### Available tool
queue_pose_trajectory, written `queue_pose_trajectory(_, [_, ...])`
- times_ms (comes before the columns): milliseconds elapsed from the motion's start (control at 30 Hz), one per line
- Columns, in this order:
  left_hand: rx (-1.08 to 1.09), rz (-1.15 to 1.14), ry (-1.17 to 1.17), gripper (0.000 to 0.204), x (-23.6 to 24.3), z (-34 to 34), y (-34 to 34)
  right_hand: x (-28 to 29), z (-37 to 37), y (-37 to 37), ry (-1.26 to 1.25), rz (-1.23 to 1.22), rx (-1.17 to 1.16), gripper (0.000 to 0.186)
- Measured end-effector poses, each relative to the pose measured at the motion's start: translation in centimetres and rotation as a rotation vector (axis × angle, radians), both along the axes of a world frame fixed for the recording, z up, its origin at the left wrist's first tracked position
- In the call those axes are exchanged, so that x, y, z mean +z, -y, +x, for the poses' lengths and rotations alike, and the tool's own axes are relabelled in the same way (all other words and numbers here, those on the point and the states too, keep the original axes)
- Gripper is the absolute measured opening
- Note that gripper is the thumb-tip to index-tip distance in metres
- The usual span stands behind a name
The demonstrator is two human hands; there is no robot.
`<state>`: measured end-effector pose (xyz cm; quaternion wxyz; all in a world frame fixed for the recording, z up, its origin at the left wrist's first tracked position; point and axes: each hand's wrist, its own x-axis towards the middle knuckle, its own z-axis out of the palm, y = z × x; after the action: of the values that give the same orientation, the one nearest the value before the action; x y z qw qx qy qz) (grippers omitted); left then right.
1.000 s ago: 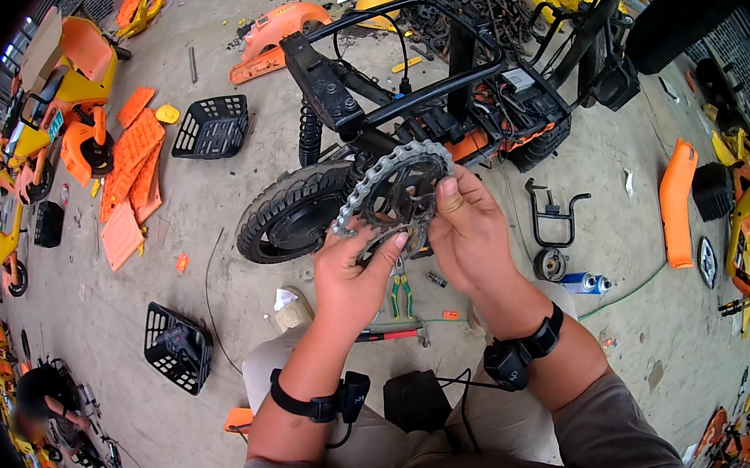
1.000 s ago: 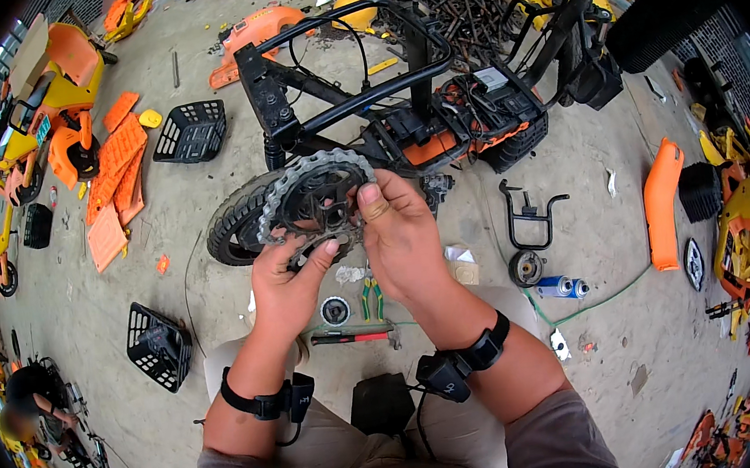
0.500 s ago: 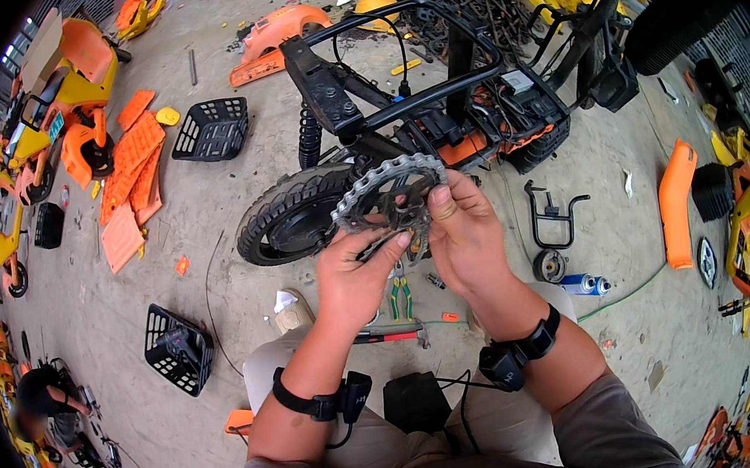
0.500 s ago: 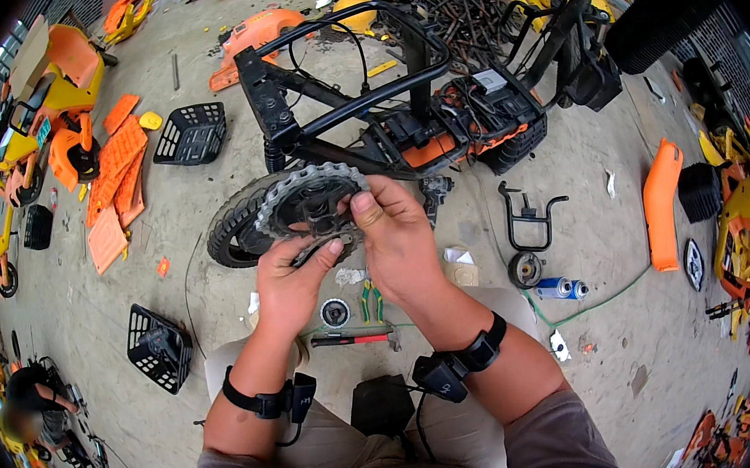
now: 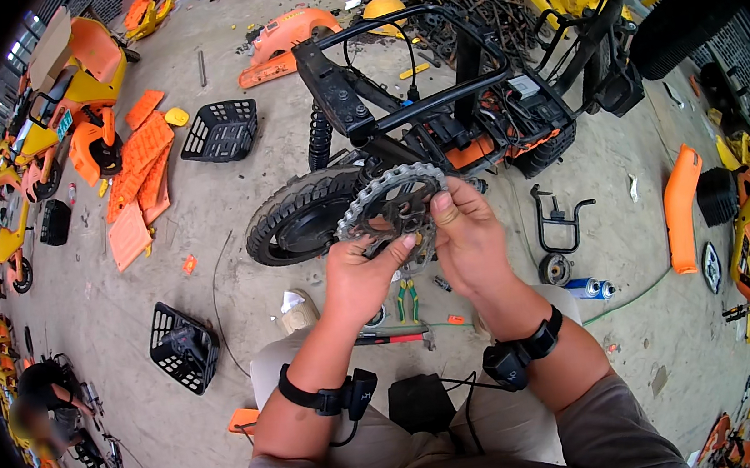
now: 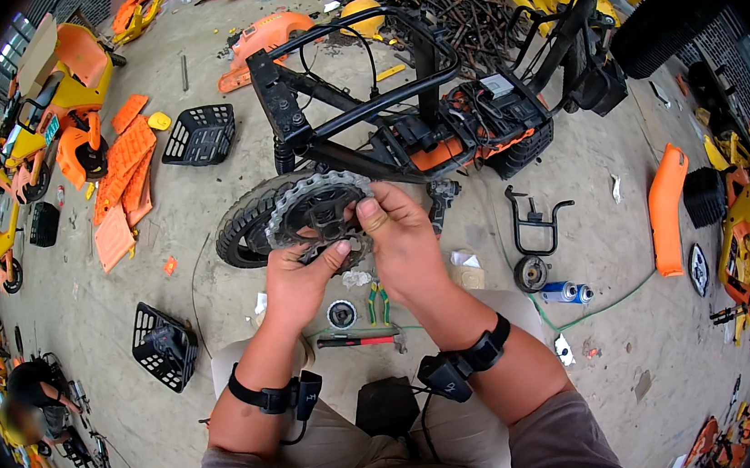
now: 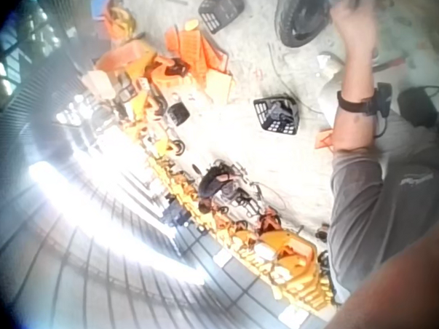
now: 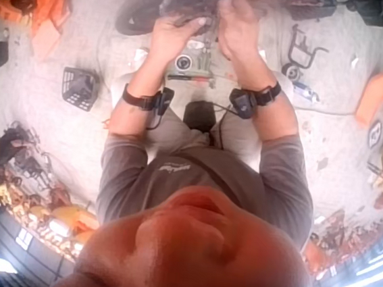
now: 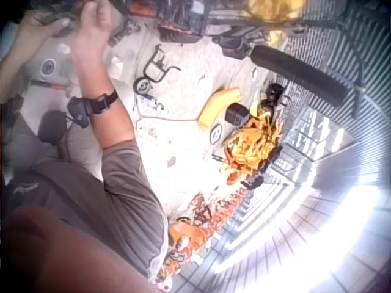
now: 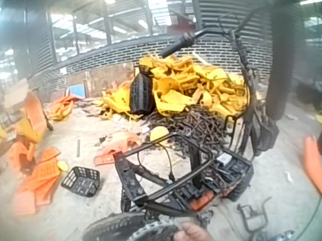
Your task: The person is sitting on the floor and assembling a drive chain onto a sprocket, handling a small pin and securing it with a pair of pliers.
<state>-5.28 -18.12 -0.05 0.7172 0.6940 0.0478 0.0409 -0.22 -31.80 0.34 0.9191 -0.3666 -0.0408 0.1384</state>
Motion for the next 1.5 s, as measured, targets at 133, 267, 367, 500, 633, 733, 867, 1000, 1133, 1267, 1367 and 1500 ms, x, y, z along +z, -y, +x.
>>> queue_pose_trajectory(133, [0.035, 0.018, -0.009, 0.019, 0.1, -0.1, 0.3, 0.3, -0.1, -0.1, 0.033, -0.053, -0.01, 0.024])
queue_pose_trajectory(267, [0.074, -0.045, -0.042, 0.021, 0.3, -0.1, 0.5, 0.5, -0.2, -0.2, 0.004, -0.034, -0.044, 0.021])
queue_pose_trajectory(367, [0.096, -0.129, -0.057, 0.019, 0.4, 0.0, 0.8, 0.8, -0.2, -0.1, 0.031, -0.084, -0.039, 0.02])
queue_pose_trajectory(500, [0.104, -0.269, -0.048, 0.018, -1.0, 0.2, 0.9, 0.7, -0.2, -0.1, 0.061, -0.161, -0.067, 0.019])
queue_pose_trajectory(633, [0.082, -0.367, -0.063, 0.021, -0.9, 0.3, 0.7, 1.0, 0.0, -0.2, 0.074, -0.196, -0.034, 0.019])
queue_pose_trajectory(733, [0.078, -0.357, -0.038, 0.021, -0.3, 0.6, 0.9, 0.6, 0.3, -0.3, 0.06, -0.182, -0.042, 0.02])
queue_pose_trajectory(867, [0.061, -0.296, -0.014, 0.024, -1.3, 0.4, 0.5, 1.1, 0.4, -0.3, 0.017, -0.124, -0.053, 0.021])
queue_pose_trajectory(1000, [0.043, -0.268, -0.035, 0.024, -1.0, 0.4, 0.8, 0.9, 0.5, -0.3, 0.018, -0.128, -0.034, 0.021])
queue_pose_trajectory(1133, [0.065, -0.313, -0.025, 0.023, -1.5, 0.5, 0.8, 0.6, 0.4, -0.5, 0.006, -0.104, -0.05, 0.022])
queue_pose_trajectory(1267, [0.087, -0.339, -0.032, 0.022, -1.3, 0.3, 0.9, 0.6, 0.4, -0.5, -0.004, -0.095, -0.035, 0.023])
queue_pose_trajectory(1367, [0.1, -0.382, -0.052, 0.021, -1.5, 0.1, 0.8, 0.3, 0.5, -0.2, 0.025, -0.1, 0.013, 0.026])
queue_pose_trajectory(1500, [0.108, -0.38, -0.024, 0.02, -1.0, 0.2, 1.0, 0.2, 0.5, -0.3, 0.035, -0.122, 0.006, 0.026])
